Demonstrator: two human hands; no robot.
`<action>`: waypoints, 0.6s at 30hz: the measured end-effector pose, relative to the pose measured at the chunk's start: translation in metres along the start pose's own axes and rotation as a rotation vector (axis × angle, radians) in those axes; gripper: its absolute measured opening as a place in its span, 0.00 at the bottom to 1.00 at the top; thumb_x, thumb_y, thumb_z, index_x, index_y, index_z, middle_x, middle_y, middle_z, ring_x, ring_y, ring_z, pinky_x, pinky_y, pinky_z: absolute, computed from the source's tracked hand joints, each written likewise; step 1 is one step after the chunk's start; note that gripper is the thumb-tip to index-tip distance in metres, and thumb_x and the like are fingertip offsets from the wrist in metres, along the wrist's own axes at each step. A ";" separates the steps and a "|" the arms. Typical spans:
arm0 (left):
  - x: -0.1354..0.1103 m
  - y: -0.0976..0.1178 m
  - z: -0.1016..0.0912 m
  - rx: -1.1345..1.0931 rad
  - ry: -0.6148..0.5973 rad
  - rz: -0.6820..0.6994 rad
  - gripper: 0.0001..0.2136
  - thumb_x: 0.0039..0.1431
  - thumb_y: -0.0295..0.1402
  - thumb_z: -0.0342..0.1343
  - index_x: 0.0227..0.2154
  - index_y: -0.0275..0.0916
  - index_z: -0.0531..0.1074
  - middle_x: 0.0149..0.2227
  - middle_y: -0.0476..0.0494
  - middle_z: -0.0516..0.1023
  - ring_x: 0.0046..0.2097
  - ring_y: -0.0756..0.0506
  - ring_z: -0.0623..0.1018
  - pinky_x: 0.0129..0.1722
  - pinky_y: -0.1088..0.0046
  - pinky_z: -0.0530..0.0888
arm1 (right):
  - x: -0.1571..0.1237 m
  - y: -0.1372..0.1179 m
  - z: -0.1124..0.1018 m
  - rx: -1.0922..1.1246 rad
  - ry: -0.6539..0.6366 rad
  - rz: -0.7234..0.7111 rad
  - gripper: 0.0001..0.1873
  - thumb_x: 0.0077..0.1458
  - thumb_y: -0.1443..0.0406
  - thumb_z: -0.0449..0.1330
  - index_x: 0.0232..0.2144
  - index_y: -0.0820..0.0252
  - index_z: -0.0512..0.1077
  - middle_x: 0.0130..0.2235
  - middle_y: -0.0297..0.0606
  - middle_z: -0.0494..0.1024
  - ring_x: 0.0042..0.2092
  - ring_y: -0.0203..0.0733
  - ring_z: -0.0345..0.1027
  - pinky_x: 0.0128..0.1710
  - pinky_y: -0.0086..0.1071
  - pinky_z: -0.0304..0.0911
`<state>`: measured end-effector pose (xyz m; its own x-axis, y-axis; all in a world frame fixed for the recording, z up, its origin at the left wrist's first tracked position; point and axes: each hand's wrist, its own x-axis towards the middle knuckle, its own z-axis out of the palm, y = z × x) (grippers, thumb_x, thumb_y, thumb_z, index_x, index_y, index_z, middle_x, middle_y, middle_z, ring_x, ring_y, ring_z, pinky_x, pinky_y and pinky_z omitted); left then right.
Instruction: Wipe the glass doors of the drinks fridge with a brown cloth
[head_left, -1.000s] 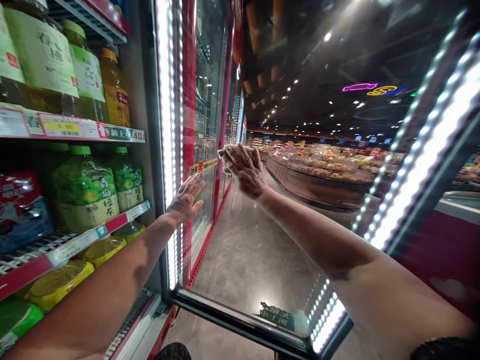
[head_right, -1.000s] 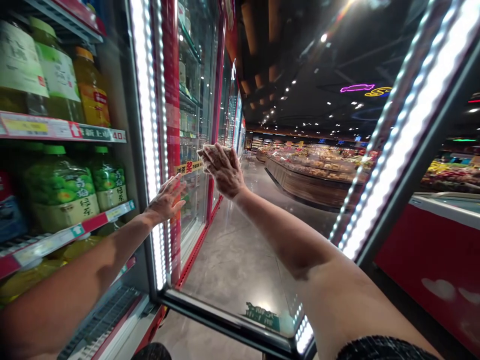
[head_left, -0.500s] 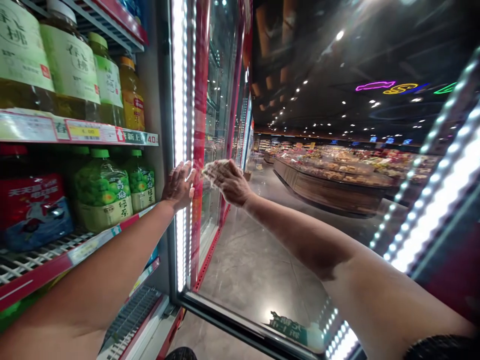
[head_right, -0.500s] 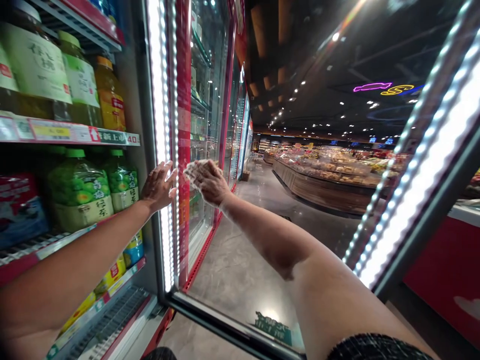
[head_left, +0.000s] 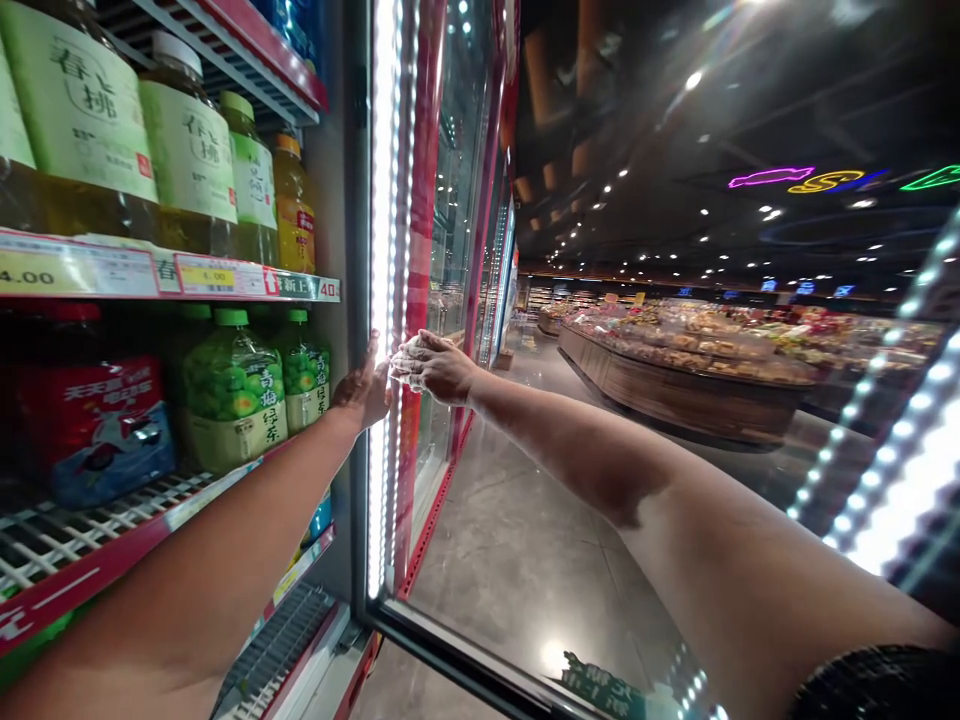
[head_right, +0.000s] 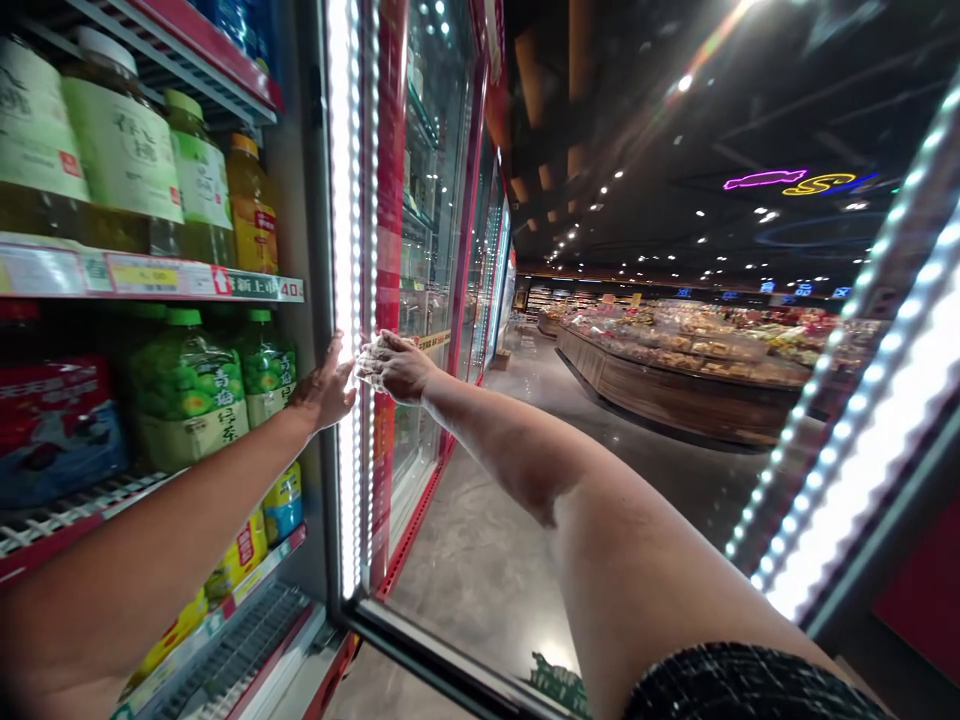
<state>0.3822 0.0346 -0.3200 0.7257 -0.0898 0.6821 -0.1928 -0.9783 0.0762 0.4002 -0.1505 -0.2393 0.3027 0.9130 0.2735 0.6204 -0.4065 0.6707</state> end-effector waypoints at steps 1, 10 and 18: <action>0.000 0.001 -0.002 0.007 -0.008 -0.007 0.28 0.58 0.29 0.55 0.62 0.33 0.67 0.76 0.32 0.37 0.61 0.30 0.76 0.54 0.55 0.78 | 0.004 0.004 -0.002 -0.011 0.005 0.004 0.26 0.68 0.70 0.52 0.64 0.42 0.68 0.65 0.27 0.72 0.72 0.41 0.54 0.76 0.52 0.35; 0.001 -0.002 -0.008 -0.034 -0.016 -0.028 0.44 0.53 0.25 0.58 0.72 0.31 0.46 0.76 0.27 0.40 0.68 0.32 0.68 0.54 0.64 0.78 | 0.035 0.013 0.001 0.015 0.201 0.205 0.29 0.67 0.73 0.50 0.66 0.49 0.67 0.69 0.31 0.65 0.74 0.47 0.47 0.76 0.56 0.32; -0.001 0.008 -0.012 0.061 -0.057 -0.059 0.43 0.55 0.27 0.55 0.73 0.28 0.45 0.76 0.25 0.38 0.65 0.32 0.71 0.54 0.64 0.77 | 0.045 0.030 -0.018 -0.030 0.279 0.364 0.28 0.69 0.71 0.46 0.68 0.53 0.64 0.72 0.32 0.58 0.75 0.47 0.40 0.76 0.56 0.25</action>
<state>0.3721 0.0288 -0.3112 0.7711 -0.0406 0.6354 -0.1092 -0.9916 0.0690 0.4191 -0.1214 -0.1940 0.2880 0.6870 0.6671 0.4875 -0.7048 0.5154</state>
